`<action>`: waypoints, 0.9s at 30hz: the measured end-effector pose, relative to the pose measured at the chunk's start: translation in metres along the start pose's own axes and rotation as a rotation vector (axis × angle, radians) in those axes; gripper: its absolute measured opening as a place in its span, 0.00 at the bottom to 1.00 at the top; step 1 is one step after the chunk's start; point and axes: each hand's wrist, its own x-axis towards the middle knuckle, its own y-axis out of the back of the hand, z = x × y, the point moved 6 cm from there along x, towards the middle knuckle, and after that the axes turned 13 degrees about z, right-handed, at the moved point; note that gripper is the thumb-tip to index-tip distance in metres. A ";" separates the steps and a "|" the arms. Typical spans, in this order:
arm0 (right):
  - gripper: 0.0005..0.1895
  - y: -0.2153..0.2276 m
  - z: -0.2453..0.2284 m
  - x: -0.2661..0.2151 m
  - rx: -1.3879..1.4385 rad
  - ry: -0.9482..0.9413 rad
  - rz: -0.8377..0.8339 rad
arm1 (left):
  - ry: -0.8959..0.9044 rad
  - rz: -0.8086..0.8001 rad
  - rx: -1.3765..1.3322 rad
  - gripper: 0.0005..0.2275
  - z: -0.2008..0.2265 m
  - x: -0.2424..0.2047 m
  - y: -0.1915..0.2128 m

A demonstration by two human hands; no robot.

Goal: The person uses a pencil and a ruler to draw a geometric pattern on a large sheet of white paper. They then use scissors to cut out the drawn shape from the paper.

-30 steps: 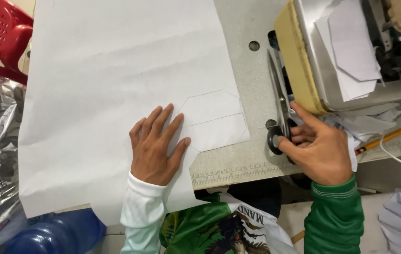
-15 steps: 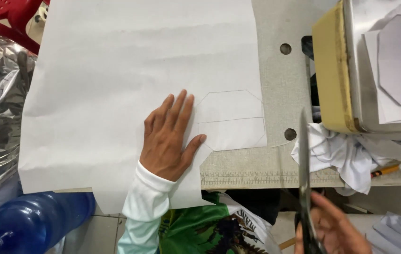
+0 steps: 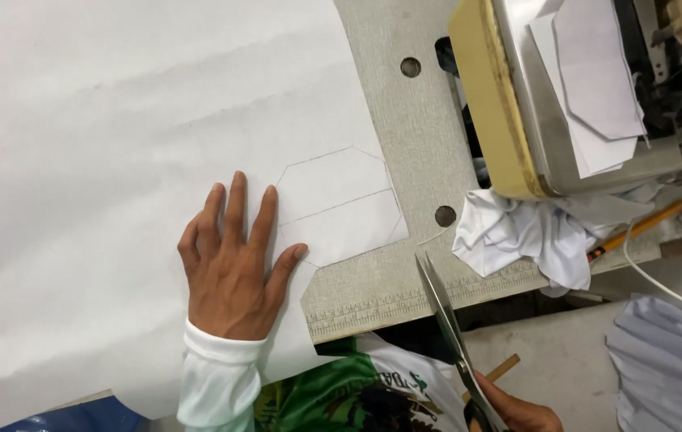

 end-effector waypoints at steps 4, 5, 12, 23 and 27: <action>0.38 -0.036 -0.034 -0.010 0.007 -0.103 0.077 | -0.016 0.005 0.007 0.27 0.003 -0.003 0.002; 0.41 -0.058 -0.056 -0.018 0.154 -0.187 0.158 | -0.014 -0.005 0.020 0.28 0.004 -0.002 0.003; 0.43 -0.103 -0.101 -0.021 0.360 -0.100 -0.044 | -0.010 -0.034 0.029 0.28 0.005 -0.006 0.002; 0.39 -0.087 -0.078 -0.025 0.389 -0.041 -0.026 | -0.033 -0.034 0.031 0.27 0.005 -0.005 0.003; 0.45 -0.106 -0.084 -0.015 0.338 -0.121 -0.040 | -0.039 -0.040 0.028 0.27 0.007 -0.007 0.006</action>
